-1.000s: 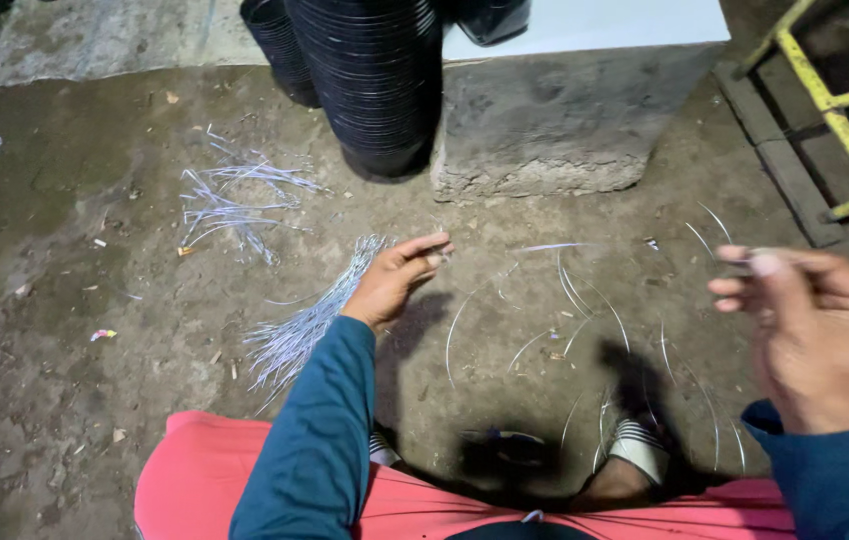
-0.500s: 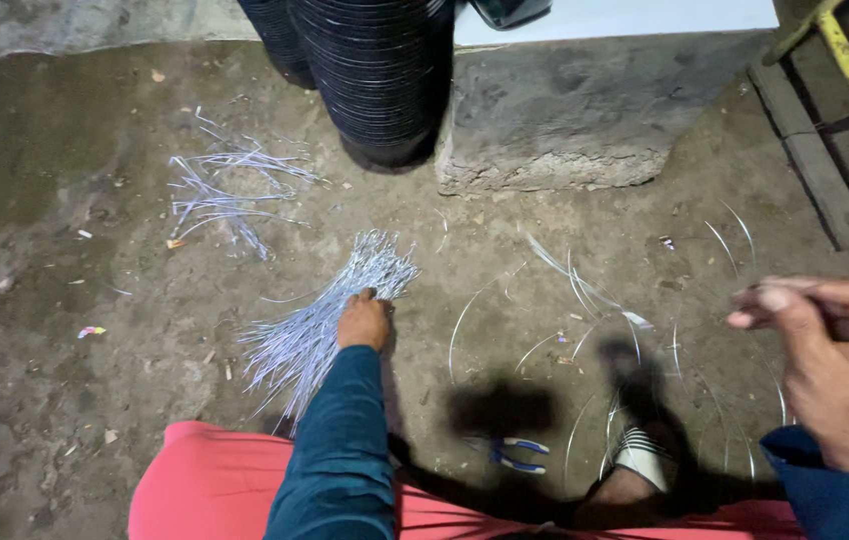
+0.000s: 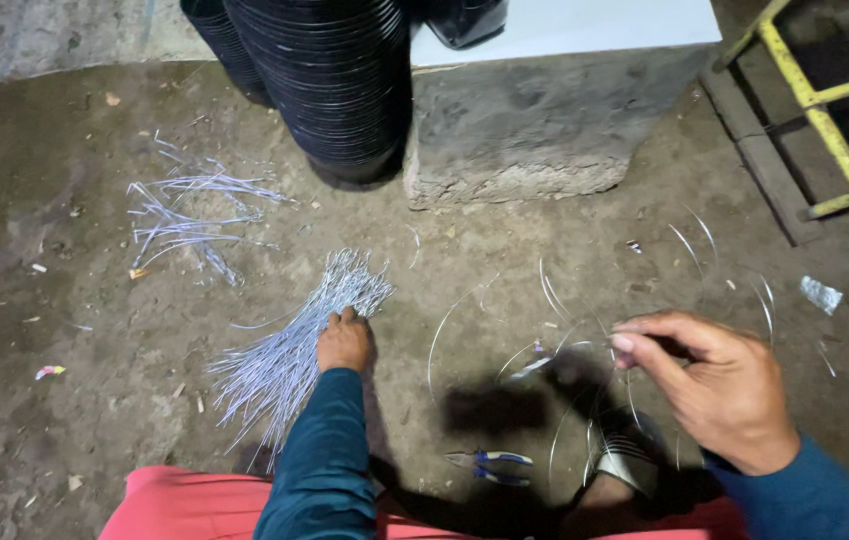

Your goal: The person sits on the floor and uses pliers to cut thin metal wires into shorter pieces. They repeatedly pick up wires, cut them, and place the cut pieces into a pile on the floor.

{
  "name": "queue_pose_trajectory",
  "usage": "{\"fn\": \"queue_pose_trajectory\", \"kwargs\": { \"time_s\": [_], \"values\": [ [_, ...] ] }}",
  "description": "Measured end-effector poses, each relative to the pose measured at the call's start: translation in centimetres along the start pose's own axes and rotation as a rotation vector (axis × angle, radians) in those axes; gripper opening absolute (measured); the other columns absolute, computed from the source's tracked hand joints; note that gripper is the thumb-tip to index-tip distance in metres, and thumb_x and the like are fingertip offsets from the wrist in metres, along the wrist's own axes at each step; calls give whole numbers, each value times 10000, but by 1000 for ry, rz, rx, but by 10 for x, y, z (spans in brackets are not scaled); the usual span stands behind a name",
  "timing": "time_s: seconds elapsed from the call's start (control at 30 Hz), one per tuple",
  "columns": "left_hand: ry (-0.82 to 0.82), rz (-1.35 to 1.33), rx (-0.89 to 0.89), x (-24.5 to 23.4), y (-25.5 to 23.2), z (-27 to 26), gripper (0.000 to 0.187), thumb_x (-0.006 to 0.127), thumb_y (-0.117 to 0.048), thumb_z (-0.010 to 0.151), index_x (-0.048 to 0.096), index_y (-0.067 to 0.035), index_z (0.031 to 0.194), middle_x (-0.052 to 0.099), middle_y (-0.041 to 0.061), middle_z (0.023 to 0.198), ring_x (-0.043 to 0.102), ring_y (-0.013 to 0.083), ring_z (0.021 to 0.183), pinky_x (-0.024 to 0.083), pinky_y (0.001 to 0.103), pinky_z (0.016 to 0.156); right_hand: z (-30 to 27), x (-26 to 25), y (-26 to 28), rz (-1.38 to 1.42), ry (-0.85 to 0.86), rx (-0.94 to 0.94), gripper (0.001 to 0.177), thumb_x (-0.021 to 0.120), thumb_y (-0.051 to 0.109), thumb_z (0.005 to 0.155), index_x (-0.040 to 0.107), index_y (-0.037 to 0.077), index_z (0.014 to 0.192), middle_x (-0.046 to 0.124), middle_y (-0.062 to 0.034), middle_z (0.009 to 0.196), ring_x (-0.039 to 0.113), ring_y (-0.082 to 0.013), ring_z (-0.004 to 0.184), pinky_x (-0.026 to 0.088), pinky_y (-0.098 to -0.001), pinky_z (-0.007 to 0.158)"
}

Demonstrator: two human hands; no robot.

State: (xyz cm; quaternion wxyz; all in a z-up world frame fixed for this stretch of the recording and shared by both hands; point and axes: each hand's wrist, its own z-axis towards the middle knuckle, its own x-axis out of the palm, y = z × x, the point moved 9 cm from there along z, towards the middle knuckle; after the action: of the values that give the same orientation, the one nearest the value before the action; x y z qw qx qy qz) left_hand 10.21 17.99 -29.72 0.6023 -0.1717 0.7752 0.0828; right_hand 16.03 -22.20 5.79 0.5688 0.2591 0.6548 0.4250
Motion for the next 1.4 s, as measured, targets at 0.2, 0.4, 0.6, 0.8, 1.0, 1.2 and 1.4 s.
{"fn": "queue_pose_trajectory", "kwargs": {
  "time_s": [0.2,0.4,0.6,0.8,1.0,1.2,1.4],
  "values": [
    [-22,42,47,3,-1,8,237,553,-182,935,747,-118,1053,637,44,1245,601,283,1190,550,421,928,-1,15,-7,23,104,44,147,742,83,873,796,27,998,829,-61,861,759,-107,744,593,-247,668],
    [-329,-131,-1,-26,6,4,403,545,-134,892,695,-133,1266,634,191,1194,619,397,1053,544,485,800,-8,21,-13,-39,104,82,154,760,109,841,810,56,977,845,-31,861,784,-100,720,601,-244,641],
    [-67,-15,-1,8,7,15,244,536,-175,936,726,-148,1087,684,119,1205,667,331,1101,562,454,875,-10,25,-19,6,127,103,147,751,115,855,809,63,979,846,-23,872,782,-91,731,609,-239,651],
    [-258,-190,-162,-21,26,8,199,618,-293,939,739,-156,1019,731,154,1072,680,385,1010,546,486,865,-6,26,-12,-52,123,84,156,771,133,837,822,69,970,846,-23,840,763,-98,701,592,-247,641],
    [-353,-524,-279,-88,22,3,261,611,-298,978,690,-123,1154,721,224,982,655,449,947,504,550,811,-2,40,7,27,192,-5,159,740,124,858,822,60,979,842,-33,872,775,-107,739,604,-258,673],
    [-757,-638,89,-198,-34,-13,258,602,-148,1001,680,-136,1246,715,206,1033,673,419,939,530,489,796,-1,63,-1,66,281,109,246,674,144,898,799,96,1105,840,-27,879,783,-92,774,605,-255,710],
    [-736,-847,508,-292,-121,-56,561,489,37,952,533,-64,1503,678,161,998,677,308,877,547,381,840,1,74,-8,242,243,189,179,715,127,912,781,47,1058,791,-66,800,712,-94,714,554,-254,647]
  ]
}}
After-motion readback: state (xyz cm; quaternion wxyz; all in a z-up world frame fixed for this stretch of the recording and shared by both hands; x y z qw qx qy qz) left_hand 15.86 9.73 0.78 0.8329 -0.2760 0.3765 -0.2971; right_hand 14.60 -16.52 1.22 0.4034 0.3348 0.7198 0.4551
